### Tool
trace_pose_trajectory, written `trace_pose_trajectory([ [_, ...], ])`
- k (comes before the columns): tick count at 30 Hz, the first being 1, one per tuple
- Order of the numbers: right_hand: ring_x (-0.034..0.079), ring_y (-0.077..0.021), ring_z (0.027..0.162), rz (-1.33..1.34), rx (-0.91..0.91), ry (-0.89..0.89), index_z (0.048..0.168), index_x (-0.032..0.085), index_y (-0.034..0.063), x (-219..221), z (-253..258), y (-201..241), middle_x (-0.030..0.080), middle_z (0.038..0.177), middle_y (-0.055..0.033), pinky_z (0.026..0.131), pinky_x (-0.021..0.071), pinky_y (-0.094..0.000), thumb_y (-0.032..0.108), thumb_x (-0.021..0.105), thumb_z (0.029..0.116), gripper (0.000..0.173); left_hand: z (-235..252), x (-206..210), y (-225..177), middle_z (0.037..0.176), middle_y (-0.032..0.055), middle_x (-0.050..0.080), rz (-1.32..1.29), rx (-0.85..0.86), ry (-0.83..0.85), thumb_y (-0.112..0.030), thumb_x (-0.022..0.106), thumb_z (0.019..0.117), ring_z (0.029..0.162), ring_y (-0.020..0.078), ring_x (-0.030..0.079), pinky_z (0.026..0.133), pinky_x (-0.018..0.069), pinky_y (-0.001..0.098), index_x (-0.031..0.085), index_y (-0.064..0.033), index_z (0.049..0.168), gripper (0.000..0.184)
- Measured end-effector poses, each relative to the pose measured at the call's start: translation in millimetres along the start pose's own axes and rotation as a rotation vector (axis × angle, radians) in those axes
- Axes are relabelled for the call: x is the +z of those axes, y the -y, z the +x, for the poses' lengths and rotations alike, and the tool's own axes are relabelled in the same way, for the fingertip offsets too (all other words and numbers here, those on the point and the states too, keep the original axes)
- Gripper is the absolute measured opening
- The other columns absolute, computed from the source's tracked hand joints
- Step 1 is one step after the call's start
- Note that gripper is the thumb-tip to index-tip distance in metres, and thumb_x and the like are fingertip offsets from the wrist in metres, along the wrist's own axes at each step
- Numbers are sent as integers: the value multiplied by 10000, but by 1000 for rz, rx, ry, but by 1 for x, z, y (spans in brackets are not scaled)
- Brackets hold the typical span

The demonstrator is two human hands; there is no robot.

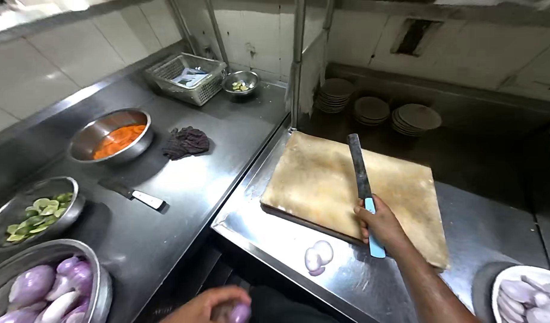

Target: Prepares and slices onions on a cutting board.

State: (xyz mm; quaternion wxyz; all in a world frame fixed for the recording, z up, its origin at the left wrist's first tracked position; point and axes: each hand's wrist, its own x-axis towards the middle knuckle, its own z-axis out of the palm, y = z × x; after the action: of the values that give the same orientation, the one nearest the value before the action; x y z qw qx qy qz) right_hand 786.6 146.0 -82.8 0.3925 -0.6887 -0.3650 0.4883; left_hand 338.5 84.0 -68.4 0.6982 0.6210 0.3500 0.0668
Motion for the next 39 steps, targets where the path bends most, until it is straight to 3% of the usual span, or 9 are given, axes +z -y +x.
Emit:
trace_pose_trajectory([
  [3, 516, -181, 421, 71, -20, 2, 1304, 477, 63, -1, -4, -1, 493, 619, -68, 411, 519, -345, 166, 532, 1059, 271, 81, 9, -24, 1302, 133, 664, -256, 289, -76, -413, 747, 911, 1075, 237, 694, 918, 588, 416, 543, -75, 1376, 610],
  [6, 534, -191, 438, 109, -64, 4, 1363, 459, 74, -1, -11, -11, 508, 632, -68, 432, 534, -360, 221, 496, 1070, 330, 160, 20, -53, 1238, 134, 672, -419, 378, -73, -349, 730, 931, 1078, 259, 683, 940, 572, 455, 502, -39, 1366, 581],
  [10, 583, -206, 483, -47, -40, -48, 1372, 471, 73, 5, -46, -29, 572, 684, -73, 477, 554, -388, 272, 486, 1048, 380, 238, 24, -74, 1271, 161, 627, -165, 499, -145, -154, 721, 900, 1108, 228, 664, 964, 571, 400, 512, 65, 1321, 518],
  [14, 615, -229, 507, -171, 48, -103, 1342, 470, 62, 13, -83, -51, 596, 689, -87, 513, 569, -420, 309, 490, 1050, 383, 284, 22, -73, 1329, 150, 626, 253, 652, -186, -145, 727, 914, 1223, 183, 619, 1075, 509, 342, 560, 24, 1386, 529],
  [20, 654, -287, 592, -309, 129, -73, 1401, 484, 80, 29, -100, -55, 640, 758, -138, 605, 579, -492, 337, 500, 1063, 426, 298, 23, -68, 1340, 118, 636, 491, 707, -189, -214, 693, 964, 1230, 165, 616, 1060, 514, 321, 701, -78, 1284, 348],
  [26, 682, -343, 689, -462, 151, -31, 1381, 492, 65, 29, -109, -33, 662, 818, -173, 683, 570, -537, 357, 505, 1063, 431, 299, 23, -66, 1277, 103, 633, 503, 688, -246, -244, 721, 947, 1157, 154, 627, 996, 548, 311, 726, -165, 1280, 342],
  [30, 692, -352, 740, -523, 180, 2, 1385, 470, 54, 28, -103, -21, 665, 860, -181, 719, 574, -531, 354, 499, 1071, 436, 301, 24, -66, 1253, 97, 649, 499, 703, -259, -240, 723, 946, 1144, 153, 634, 995, 549, 316, 727, -166, 1281, 343],
  [35, 697, -356, 926, -673, 212, 12, 1393, 436, 71, 33, -64, 11, 669, 985, -182, 842, 558, -516, 355, 440, 1095, 412, 301, 25, -67, 1244, 98, 655, 498, 678, -263, -262, 717, 950, 1142, 147, 636, 1000, 544, 312, 722, -160, 1290, 355],
  [39, 703, -409, 974, -710, 295, 34, 1411, 440, 41, 40, -92, -18, 689, 1019, -226, 849, 556, -563, 322, 446, 1084, 431, 301, 25, -64, 1238, 94, 661, 500, 701, -278, -260, 723, 947, 1140, 142, 641, 997, 550, 310, 727, -159, 1279, 347],
])
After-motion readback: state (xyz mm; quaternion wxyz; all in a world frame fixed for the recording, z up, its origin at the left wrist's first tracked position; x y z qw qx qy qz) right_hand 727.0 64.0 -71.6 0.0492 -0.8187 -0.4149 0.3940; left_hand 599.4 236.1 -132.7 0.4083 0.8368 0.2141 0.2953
